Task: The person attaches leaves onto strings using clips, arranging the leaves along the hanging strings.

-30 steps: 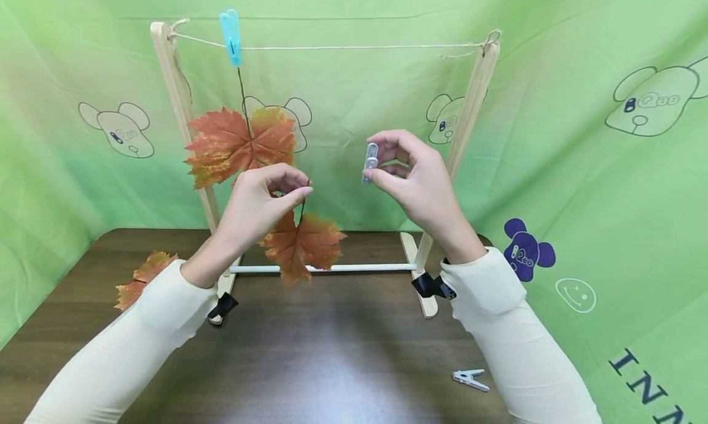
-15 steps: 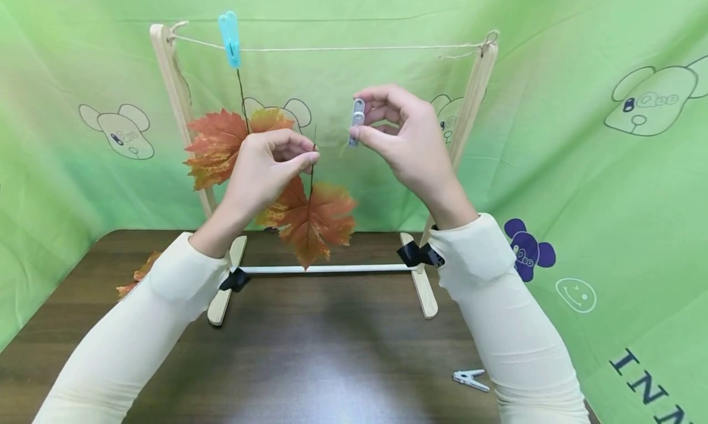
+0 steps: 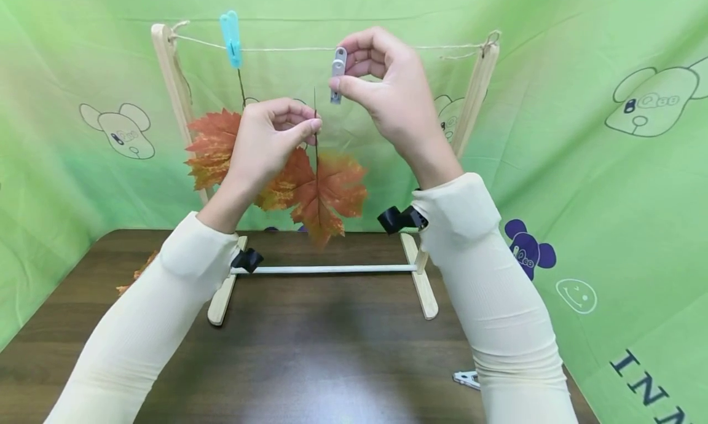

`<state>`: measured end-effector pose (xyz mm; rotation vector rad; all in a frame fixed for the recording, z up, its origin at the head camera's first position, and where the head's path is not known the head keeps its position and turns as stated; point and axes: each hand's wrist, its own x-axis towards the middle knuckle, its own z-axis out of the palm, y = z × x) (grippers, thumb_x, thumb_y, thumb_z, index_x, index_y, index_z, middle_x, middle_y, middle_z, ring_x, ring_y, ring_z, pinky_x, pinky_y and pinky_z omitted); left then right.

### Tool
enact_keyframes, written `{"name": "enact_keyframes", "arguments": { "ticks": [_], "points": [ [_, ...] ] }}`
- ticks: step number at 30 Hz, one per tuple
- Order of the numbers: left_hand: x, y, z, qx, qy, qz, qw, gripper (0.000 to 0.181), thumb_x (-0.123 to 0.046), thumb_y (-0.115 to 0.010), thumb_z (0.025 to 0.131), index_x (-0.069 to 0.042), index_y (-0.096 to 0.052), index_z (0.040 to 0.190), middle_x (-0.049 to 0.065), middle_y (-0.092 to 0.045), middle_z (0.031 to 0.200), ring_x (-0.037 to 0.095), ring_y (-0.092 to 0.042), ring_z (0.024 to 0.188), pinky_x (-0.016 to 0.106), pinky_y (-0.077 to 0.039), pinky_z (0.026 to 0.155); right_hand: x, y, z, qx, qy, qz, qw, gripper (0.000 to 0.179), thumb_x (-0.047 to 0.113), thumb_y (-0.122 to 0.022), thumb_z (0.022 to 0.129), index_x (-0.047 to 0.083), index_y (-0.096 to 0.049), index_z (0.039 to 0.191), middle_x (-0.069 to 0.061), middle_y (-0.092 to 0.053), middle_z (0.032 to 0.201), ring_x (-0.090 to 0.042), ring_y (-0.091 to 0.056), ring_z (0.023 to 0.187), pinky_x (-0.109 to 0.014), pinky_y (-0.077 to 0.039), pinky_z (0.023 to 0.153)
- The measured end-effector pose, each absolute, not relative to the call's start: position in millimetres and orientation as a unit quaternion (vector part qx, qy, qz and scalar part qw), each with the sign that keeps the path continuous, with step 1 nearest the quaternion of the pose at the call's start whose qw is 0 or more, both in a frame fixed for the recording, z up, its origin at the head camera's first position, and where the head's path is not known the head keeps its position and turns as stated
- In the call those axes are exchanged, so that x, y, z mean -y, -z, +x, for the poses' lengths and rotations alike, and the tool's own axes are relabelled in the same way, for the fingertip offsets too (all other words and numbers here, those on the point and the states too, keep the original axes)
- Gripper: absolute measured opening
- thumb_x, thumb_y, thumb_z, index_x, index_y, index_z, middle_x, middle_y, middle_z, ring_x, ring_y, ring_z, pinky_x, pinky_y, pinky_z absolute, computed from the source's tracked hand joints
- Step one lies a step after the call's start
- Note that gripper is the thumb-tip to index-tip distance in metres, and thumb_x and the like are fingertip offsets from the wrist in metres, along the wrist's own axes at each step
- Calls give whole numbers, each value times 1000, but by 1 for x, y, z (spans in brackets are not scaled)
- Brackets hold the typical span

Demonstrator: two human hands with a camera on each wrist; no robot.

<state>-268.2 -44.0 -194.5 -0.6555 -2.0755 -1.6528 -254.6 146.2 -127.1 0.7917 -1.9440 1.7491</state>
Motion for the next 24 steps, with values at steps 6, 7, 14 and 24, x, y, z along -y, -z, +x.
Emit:
{"name": "enact_keyframes", "arguments": {
  "ticks": [6,7,14,24],
  "points": [
    [44,185,-274,729,615,-225,198,9,-11,-76,96,-3,-78,100,15,-77,89,27,-75,79,27,-55,67,-138,116,-260,678,-645,296,192,29,-14,-77,82,3,-73,105,-8,-70,95,-20,-67,87,-24,-55,83],
    [45,184,-274,726,619,-225,198,9,-11,-76,96,-2,-78,100,15,-77,90,29,-75,80,27,-55,67,-136,113,-261,673,-650,298,190,29,-15,-77,82,2,-73,104,-8,-70,94,-20,-67,86,-24,-56,82],
    [44,176,-280,711,634,-228,200,8,-8,-76,96,-1,-78,99,12,-76,86,27,-74,78,27,-56,70,-127,98,-268,654,-673,295,181,26,-17,-76,82,1,-73,100,-9,-71,91,-21,-66,83,-28,-55,82],
    [40,169,-285,709,639,-218,201,9,-9,-76,96,-1,-79,99,15,-77,89,19,-73,74,26,-53,67,-117,85,-277,639,-699,279,160,25,-19,-77,79,-1,-72,96,-10,-69,90,-22,-65,83,-32,-57,81]
  ]
}}
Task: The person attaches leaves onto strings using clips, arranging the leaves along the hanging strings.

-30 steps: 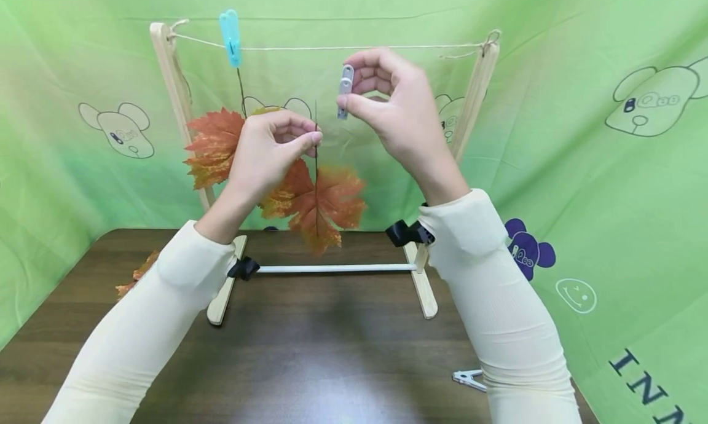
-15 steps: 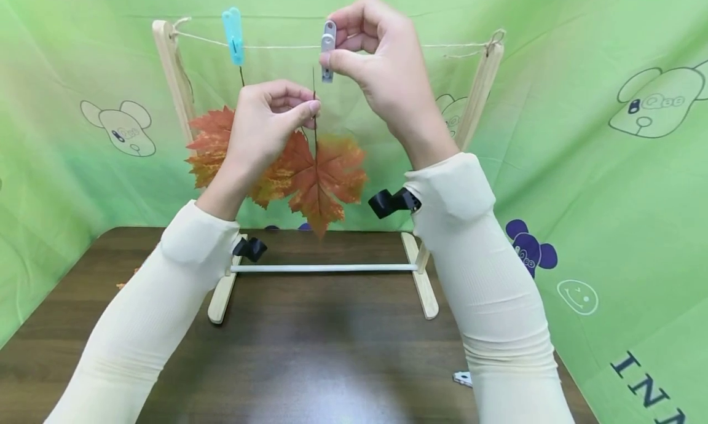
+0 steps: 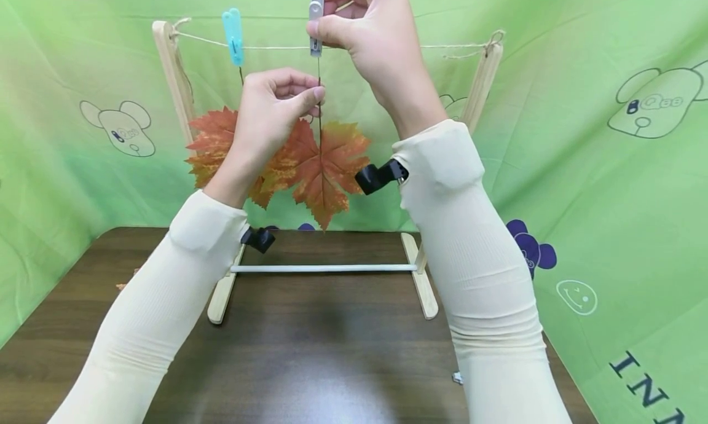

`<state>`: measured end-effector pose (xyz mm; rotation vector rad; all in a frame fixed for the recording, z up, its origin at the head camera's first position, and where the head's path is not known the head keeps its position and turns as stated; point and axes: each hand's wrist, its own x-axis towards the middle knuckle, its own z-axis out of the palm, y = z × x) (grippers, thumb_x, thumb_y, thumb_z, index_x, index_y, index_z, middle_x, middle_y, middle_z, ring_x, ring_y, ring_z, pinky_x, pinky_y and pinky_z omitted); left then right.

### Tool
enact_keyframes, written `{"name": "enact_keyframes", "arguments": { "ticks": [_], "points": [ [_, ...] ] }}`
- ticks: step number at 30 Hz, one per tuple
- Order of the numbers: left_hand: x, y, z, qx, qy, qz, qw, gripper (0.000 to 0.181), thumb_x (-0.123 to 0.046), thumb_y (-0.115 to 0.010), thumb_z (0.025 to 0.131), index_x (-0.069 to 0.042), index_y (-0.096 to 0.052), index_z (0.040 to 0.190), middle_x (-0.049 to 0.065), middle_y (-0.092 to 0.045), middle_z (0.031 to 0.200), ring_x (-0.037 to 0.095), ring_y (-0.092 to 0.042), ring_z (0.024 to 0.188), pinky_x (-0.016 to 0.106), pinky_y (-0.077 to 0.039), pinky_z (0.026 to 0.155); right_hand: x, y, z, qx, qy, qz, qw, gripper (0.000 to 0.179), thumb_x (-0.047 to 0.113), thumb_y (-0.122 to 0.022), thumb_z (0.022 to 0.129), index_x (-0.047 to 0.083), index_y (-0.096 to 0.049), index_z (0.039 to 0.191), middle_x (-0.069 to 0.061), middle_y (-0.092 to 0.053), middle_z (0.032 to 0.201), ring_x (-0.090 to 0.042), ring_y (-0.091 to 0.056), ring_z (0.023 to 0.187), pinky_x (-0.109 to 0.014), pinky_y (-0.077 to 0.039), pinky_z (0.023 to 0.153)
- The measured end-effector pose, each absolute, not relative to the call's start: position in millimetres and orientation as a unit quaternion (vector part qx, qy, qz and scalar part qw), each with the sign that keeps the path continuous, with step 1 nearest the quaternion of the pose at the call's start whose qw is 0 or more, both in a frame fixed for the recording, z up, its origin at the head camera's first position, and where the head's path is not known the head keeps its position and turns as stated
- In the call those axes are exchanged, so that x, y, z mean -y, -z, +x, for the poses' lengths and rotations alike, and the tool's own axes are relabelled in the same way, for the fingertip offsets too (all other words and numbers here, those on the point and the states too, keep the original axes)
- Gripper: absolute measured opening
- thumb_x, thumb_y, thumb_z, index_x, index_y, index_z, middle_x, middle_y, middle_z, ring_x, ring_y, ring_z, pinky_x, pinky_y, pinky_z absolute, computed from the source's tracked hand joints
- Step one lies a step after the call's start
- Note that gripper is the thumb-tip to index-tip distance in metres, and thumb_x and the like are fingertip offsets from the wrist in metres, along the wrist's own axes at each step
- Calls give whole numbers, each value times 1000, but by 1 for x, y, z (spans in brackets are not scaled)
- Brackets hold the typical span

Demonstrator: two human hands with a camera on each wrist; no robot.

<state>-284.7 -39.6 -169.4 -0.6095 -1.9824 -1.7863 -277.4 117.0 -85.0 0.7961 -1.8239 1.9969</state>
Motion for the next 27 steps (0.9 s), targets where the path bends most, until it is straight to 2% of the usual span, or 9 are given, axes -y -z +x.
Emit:
{"name": "enact_keyframes", "arguments": {
  "ticks": [6,17,25,27],
  "points": [
    [40,167,-286,708,644,-212,196,11,-10,-76,96,-1,-79,101,9,-77,86,19,-73,76,26,-51,66,-114,80,-282,645,-699,266,159,29,-18,-77,78,1,-70,100,-9,-69,95,-22,-65,85,-34,-58,84],
    [41,166,-287,704,653,-203,191,8,-10,-76,96,-3,-79,99,16,-78,93,19,-73,76,26,-51,65,-114,72,-288,658,-700,234,149,31,-17,-77,82,4,-69,103,-7,-66,99,-19,-63,91,-31,-60,86],
    [41,168,-289,704,651,-205,195,9,-9,-76,96,-1,-79,100,6,-76,83,19,-73,75,26,-50,64,-111,68,-288,663,-705,210,140,30,-17,-77,83,5,-68,101,-6,-66,101,-18,-62,94,-31,-60,87],
    [42,168,-290,702,653,-205,195,9,-8,-76,96,0,-79,100,6,-76,82,19,-72,75,26,-50,64,-111,68,-289,663,-705,210,138,28,-17,-76,83,4,-69,100,-6,-66,99,-18,-62,93,-31,-60,87]
  ]
}}
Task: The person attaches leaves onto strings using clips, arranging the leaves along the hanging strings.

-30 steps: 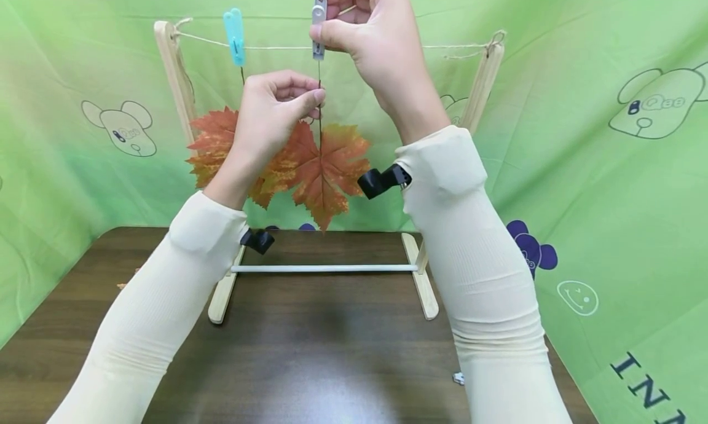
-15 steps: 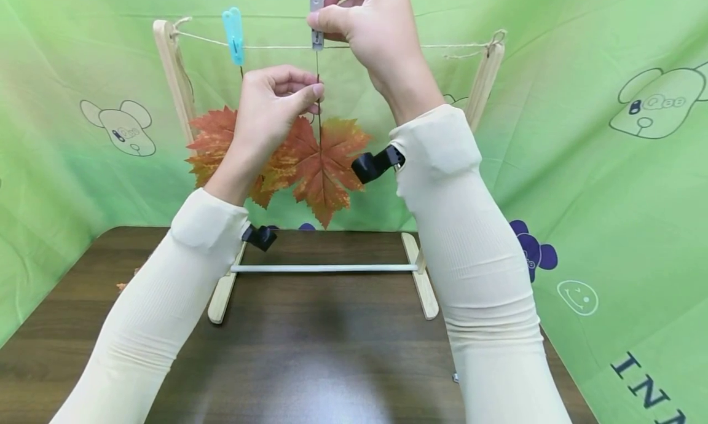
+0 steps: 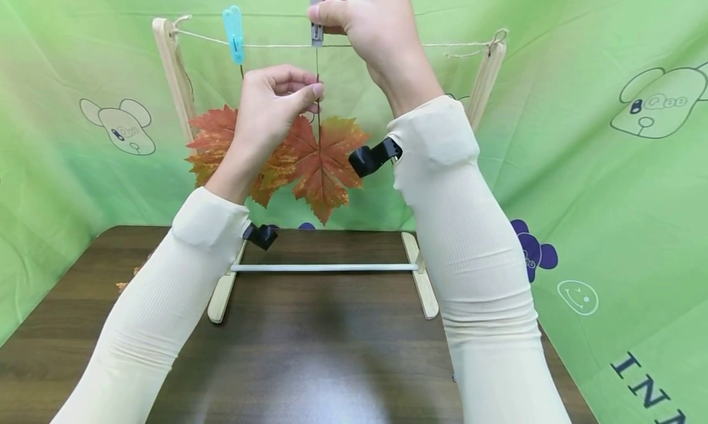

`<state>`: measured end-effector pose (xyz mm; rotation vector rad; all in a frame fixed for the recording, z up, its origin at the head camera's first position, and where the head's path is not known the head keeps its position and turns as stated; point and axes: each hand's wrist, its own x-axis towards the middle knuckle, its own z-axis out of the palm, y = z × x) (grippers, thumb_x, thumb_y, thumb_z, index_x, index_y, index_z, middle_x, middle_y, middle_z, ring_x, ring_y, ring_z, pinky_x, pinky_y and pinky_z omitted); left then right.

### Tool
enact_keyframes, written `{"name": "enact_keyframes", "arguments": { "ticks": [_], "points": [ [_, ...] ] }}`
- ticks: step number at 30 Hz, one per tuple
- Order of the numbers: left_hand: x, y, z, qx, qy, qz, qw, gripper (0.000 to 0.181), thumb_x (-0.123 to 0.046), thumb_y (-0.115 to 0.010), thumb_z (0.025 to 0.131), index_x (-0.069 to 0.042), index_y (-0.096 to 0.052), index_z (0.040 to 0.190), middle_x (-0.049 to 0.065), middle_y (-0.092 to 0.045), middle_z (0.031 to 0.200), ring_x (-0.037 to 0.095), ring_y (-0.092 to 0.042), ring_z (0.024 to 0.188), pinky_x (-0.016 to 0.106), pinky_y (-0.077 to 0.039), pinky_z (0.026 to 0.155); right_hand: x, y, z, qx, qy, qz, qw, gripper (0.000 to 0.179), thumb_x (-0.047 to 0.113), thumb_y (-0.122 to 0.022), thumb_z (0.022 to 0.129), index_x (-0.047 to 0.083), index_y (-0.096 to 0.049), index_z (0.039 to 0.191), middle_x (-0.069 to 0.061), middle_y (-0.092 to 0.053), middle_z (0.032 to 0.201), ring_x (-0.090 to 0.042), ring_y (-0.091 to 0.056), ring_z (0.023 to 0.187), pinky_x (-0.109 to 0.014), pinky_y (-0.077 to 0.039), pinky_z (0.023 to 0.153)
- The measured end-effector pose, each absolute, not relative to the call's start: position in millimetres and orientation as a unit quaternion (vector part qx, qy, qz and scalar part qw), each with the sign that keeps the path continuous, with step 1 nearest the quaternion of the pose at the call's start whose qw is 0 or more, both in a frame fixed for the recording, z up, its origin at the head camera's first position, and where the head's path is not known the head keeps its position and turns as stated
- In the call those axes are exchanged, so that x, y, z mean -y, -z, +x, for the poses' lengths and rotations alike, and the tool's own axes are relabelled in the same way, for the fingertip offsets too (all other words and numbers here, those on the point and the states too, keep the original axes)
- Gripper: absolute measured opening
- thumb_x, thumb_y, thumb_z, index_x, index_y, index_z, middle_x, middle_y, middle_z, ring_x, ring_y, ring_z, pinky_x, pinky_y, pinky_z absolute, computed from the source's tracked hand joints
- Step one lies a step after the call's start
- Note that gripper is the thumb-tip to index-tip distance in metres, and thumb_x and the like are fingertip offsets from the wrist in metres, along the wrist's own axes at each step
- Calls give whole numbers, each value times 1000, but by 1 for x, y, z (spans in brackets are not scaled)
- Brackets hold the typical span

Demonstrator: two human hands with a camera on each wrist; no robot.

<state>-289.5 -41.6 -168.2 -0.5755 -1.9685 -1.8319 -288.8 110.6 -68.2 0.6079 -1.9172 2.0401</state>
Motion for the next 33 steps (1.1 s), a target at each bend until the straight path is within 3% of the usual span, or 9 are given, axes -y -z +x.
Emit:
{"name": "enact_keyframes", "arguments": {
  "ticks": [8,20,33],
  "points": [
    [41,168,-290,696,660,-208,191,10,-7,-75,96,1,-79,101,19,-77,93,19,-72,74,26,-53,66,-110,69,-293,663,-707,212,128,26,-19,-75,83,2,-68,97,-8,-66,96,-20,-65,92,-29,-61,81],
    [39,167,-288,691,667,-203,191,10,-8,-76,96,0,-79,100,15,-77,90,20,-72,76,27,-51,66,-112,69,-296,670,-709,201,95,24,-20,-77,81,-1,-67,91,-8,-68,85,-20,-68,75,-27,-62,71],
    [40,166,-289,695,658,-207,203,16,-10,-76,97,4,-78,104,11,-76,86,19,-71,77,26,-48,64,-115,70,-296,689,-690,201,90,21,-15,-79,82,-1,-68,92,-9,-67,87,-21,-68,80,-25,-61,70]
  ]
}}
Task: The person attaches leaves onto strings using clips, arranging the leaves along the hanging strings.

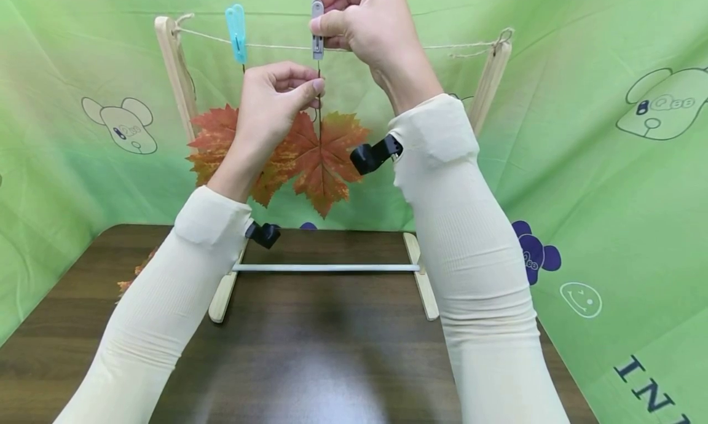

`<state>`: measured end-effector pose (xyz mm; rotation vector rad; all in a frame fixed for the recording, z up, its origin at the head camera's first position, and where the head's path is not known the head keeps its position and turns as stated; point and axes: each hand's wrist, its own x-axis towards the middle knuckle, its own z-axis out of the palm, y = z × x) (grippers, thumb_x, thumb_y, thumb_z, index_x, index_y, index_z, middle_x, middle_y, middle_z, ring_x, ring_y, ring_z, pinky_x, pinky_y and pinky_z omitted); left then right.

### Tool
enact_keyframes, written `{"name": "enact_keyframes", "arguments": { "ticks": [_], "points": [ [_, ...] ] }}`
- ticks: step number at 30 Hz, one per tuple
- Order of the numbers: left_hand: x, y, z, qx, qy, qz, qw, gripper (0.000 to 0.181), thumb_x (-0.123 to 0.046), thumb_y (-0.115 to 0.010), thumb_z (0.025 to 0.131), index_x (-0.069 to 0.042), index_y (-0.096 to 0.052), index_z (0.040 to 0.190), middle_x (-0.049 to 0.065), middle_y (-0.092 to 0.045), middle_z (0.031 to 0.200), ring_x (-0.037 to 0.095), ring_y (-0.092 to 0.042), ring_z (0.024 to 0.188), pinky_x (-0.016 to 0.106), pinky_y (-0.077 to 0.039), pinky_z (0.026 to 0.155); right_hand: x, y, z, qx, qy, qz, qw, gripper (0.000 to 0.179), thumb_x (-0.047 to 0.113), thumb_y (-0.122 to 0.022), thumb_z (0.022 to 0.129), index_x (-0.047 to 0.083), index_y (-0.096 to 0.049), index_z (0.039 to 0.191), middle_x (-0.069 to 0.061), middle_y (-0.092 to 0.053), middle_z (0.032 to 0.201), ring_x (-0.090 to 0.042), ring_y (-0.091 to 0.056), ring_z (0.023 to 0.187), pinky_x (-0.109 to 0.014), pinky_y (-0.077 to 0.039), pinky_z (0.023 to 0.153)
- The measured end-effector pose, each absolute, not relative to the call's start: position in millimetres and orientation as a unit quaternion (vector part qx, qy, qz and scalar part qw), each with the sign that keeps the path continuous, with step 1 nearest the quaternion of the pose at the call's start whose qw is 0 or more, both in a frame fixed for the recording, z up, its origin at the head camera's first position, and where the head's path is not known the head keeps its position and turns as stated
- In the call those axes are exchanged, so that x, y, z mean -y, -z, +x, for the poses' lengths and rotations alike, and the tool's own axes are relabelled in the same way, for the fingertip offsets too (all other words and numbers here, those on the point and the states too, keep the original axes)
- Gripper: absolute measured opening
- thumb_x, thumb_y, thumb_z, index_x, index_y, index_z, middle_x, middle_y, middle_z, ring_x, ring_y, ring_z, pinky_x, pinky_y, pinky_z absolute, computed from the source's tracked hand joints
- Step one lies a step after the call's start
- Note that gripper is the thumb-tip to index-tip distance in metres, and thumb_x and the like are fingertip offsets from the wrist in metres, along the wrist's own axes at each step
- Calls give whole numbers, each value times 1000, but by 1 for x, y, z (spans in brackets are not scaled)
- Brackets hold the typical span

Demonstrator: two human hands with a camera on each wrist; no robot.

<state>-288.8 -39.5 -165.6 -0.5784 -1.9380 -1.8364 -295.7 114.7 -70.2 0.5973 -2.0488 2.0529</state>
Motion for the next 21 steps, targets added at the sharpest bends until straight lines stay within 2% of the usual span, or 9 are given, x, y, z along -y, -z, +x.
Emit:
{"name": "enact_keyframes", "arguments": {
  "ticks": [21],
  "points": [
    [39,165,-290,690,664,-203,205,14,-10,-75,97,2,-79,103,14,-76,91,19,-71,77,25,-44,60,-114,71,-297,719,-666,180,83,19,-11,-82,82,1,-71,90,-7,-66,88,-18,-67,83,-25,-63,70]
  ]
}}
